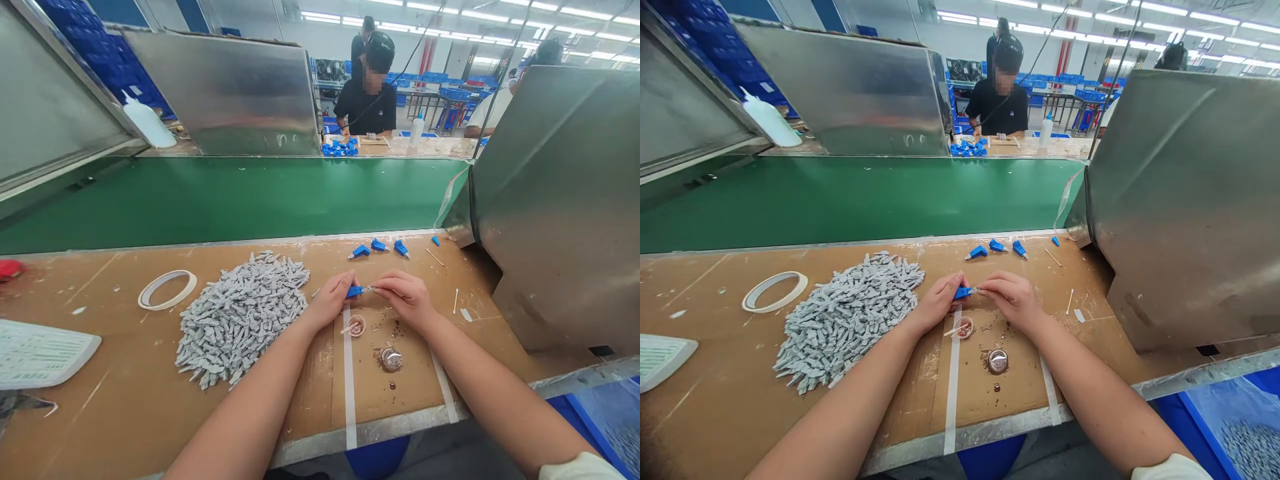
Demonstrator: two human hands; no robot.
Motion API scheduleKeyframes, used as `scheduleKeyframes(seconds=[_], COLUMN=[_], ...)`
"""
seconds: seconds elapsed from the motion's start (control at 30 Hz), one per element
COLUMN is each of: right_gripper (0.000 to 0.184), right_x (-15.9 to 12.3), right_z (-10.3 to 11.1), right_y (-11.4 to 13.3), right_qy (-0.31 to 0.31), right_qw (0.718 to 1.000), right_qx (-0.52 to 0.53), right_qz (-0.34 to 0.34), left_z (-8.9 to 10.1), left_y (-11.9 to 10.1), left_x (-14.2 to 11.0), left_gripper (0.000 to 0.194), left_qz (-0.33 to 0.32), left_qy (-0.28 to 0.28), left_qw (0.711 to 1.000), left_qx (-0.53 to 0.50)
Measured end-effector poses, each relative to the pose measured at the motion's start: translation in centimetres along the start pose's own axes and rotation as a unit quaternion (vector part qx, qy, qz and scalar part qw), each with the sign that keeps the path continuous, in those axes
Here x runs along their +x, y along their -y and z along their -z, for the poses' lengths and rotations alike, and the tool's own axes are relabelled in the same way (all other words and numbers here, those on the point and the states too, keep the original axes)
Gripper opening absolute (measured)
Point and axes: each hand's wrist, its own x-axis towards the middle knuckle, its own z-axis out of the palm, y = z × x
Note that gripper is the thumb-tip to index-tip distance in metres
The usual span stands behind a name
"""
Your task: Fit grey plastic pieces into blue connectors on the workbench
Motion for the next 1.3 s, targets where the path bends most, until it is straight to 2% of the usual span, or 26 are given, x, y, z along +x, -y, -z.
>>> scheduleKeyframes(seconds=[0.27, 0.57, 0.67, 0.8, 0.9, 1.03, 1.3], right_gripper=[0.015, 0.013, 0.013, 0.017, 0.024, 0.027, 0.026], right_x=[0.0, 0.1, 0.2, 0.2, 0.1, -0.1, -0.3], right_z=[-0.2, -0.1, 0.5, 0.8, 0.3, -0.7, -1.0], right_y=[-0.2, 0.1, 0.5, 0.8, 0.7, 0.6, 0.6], right_qy=[0.017, 0.034, -0.017, -0.114, -0.099, -0.082, -0.074], right_qw=[1.000, 0.999, 0.999, 0.983, 0.971, 0.963, 0.968], right_qx=[-0.012, -0.032, -0.021, 0.039, 0.097, 0.105, 0.079], right_qz=[0.001, 0.001, -0.036, -0.136, -0.194, -0.236, -0.225], left_z=[-0.1, -0.1, -0.2, -0.3, -0.3, -0.3, -0.4], left_y=[-0.3, -0.5, -0.7, -0.9, -1.0, -0.8, -0.7], left_x=[-0.1, -0.2, -0.4, -0.6, -0.7, -0.7, -0.7], left_gripper=[0.053, 0.052, 0.051, 0.052, 0.056, 0.053, 0.053], left_qz=[0.011, -0.006, 0.009, 0.054, 0.052, 0.009, -0.016], left_qy=[-0.004, -0.009, -0.011, -0.027, -0.037, -0.036, -0.042], left_qw=[1.000, 1.000, 1.000, 0.996, 0.996, 0.999, 0.998], left_qx=[0.010, 0.024, -0.001, -0.071, -0.060, -0.007, 0.040])
